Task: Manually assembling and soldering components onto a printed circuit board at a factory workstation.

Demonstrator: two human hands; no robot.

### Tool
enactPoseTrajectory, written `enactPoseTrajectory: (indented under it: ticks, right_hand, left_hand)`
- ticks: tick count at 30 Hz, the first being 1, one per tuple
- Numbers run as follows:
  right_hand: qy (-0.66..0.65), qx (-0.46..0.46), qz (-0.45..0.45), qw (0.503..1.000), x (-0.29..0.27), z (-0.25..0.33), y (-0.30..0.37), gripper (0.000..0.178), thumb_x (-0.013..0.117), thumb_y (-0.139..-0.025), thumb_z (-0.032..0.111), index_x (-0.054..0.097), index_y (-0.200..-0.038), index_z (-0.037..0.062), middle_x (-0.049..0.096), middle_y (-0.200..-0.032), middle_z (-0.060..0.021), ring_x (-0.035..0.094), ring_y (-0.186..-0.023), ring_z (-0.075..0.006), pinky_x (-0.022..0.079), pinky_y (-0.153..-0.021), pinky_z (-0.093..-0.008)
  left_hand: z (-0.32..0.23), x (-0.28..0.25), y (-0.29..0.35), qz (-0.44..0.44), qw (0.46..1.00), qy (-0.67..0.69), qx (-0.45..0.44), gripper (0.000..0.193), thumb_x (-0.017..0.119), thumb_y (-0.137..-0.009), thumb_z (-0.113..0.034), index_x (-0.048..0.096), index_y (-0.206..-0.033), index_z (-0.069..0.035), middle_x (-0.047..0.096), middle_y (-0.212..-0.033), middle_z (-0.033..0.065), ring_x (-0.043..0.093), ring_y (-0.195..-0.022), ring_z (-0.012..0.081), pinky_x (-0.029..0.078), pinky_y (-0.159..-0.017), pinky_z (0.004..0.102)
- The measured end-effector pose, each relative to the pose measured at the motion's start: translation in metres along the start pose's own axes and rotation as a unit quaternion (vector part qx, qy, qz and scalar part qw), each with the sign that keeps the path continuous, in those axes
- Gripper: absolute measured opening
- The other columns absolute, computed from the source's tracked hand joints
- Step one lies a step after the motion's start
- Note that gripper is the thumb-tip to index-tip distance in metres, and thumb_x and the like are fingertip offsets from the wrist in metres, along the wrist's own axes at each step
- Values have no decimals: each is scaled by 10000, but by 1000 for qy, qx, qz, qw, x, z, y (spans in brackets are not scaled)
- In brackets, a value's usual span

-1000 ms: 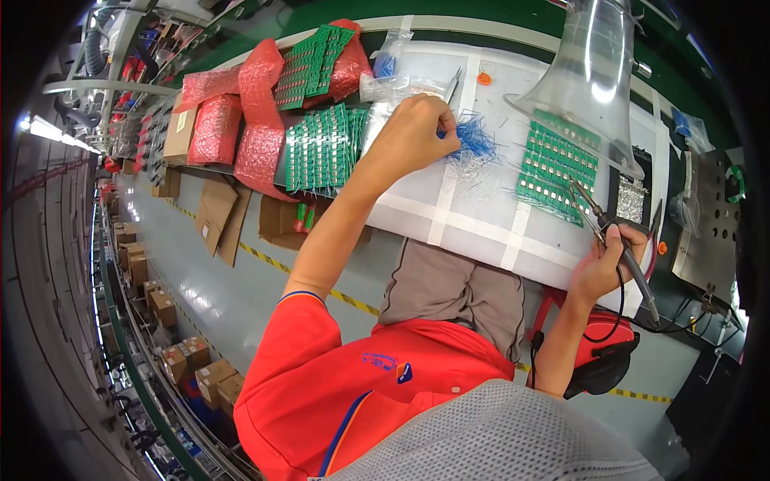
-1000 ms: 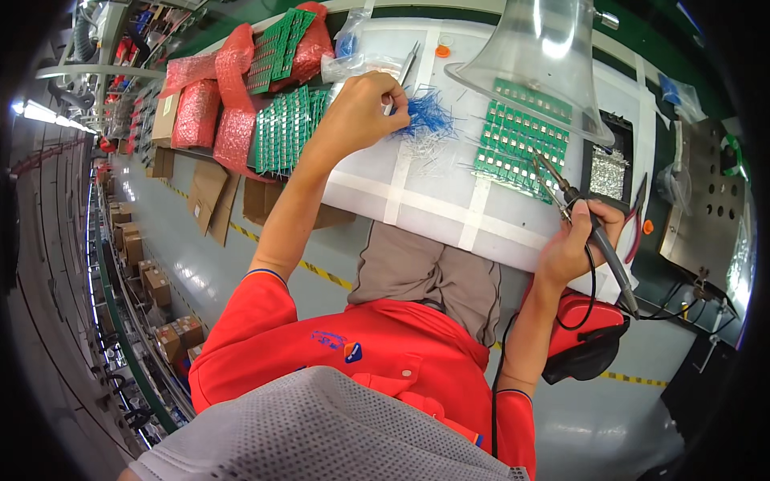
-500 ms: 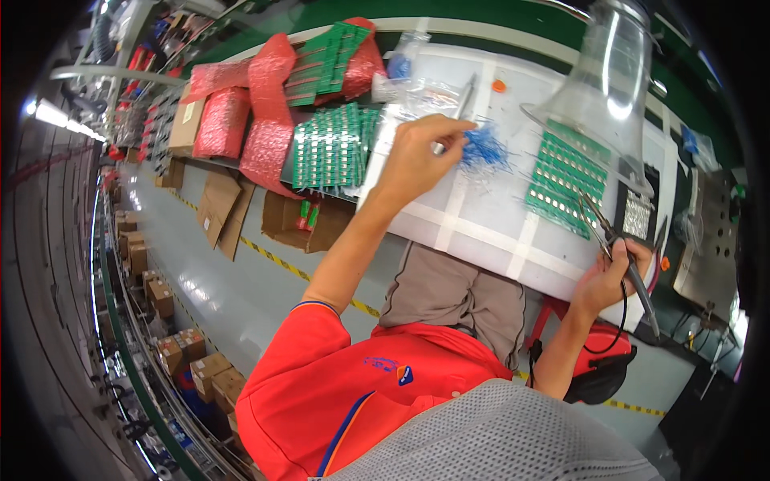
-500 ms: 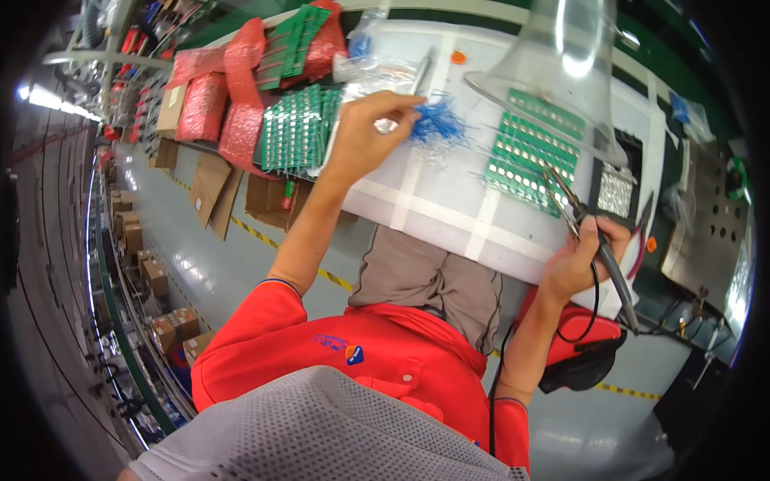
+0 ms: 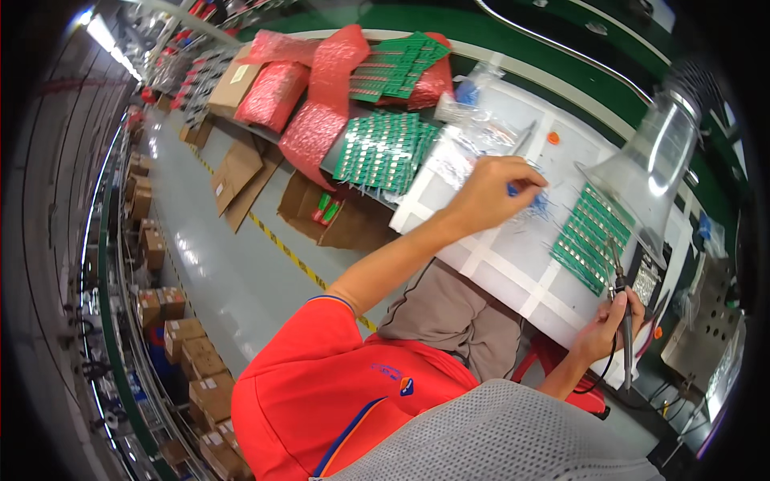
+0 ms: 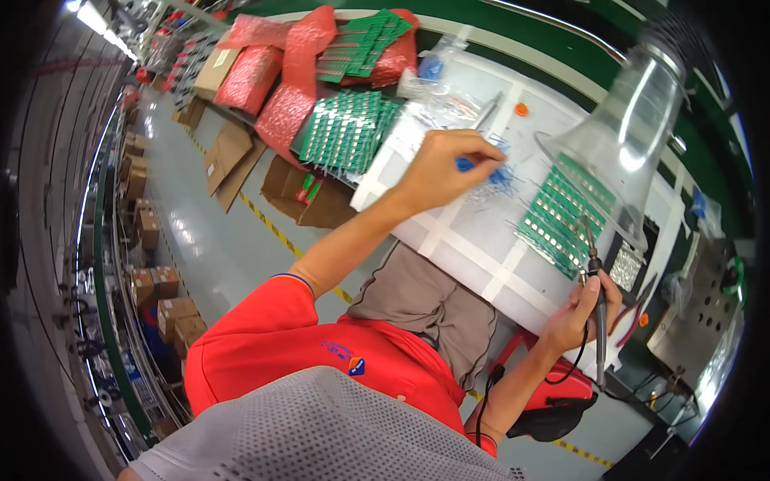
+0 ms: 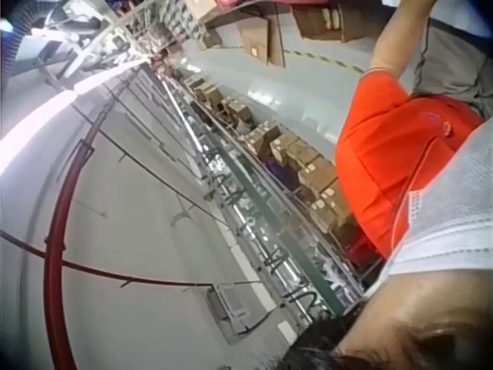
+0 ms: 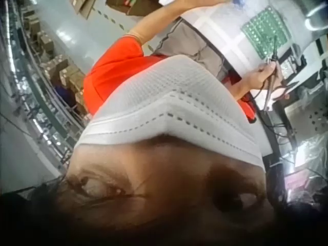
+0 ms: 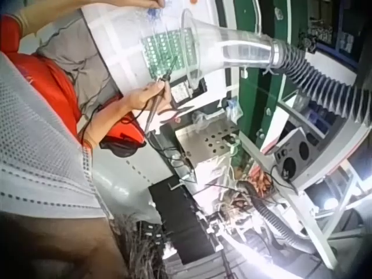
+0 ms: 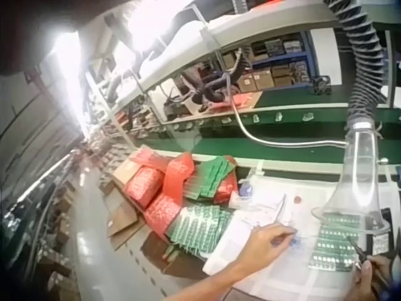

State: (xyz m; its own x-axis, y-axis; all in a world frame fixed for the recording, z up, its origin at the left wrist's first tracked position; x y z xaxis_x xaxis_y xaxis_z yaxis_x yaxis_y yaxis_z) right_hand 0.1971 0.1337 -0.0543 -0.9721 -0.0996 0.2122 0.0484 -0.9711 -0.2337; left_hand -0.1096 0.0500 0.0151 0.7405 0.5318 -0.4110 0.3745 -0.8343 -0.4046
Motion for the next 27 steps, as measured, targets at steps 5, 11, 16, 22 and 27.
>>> enactPoseTrajectory:
  ticks: [5,11,16,22,27]
  right_hand:
    - [43,20,61,997,17,1,0,289,635,-936,21,572,-1214,-31,617,-946,-88,601,-757,-126,467,-646,-226]
    - [20,30,88,995,33,6,2,526,673,-861,-96,474,-1345,-38,588,-1023,-95,649,-993,-206,518,-889,-301]
    - [49,20,69,996,23,0,1,534,667,-863,-107,469,-1355,-44,582,-1013,-85,608,-933,-170,515,-862,-291]
    - [36,27,78,996,31,4,1,527,659,-868,-113,472,-1356,-40,598,-1037,-91,605,-929,-165,514,-859,-286]
    - [32,3,55,998,22,7,-2,546,662,-855,-139,459,-1353,-47,599,-1058,-110,626,-953,-173,527,-867,-295]
  left_hand:
    - [-33,30,9,-8,998,67,19,106,718,-805,-13,743,-907,-4,713,-839,115,704,-752,216,544,-656,307]
    - [-55,88,29,-22,987,157,29,78,698,-791,8,717,-865,-4,699,-835,120,689,-755,274,540,-662,345]
    - [-56,107,37,-28,983,182,23,77,700,-789,7,708,-866,0,687,-828,124,676,-753,290,535,-662,370]
    - [-58,104,37,-35,980,193,22,95,700,-790,6,711,-885,-1,680,-837,127,672,-749,287,536,-661,364]
    - [-68,109,33,-8,982,179,59,115,696,-789,18,718,-899,-4,681,-840,121,670,-752,281,536,-656,353]
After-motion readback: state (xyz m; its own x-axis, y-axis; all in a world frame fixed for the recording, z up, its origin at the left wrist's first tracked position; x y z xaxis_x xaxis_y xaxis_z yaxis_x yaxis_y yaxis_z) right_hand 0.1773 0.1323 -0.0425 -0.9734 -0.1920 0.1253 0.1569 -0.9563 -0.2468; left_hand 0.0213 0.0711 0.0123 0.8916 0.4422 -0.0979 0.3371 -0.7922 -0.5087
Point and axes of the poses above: each hand's wrist, its own y-axis away from the middle knuckle, its own x-axis out of the palm, z = x × y, the point moved 8 cm from there along -y, towards the middle knuckle
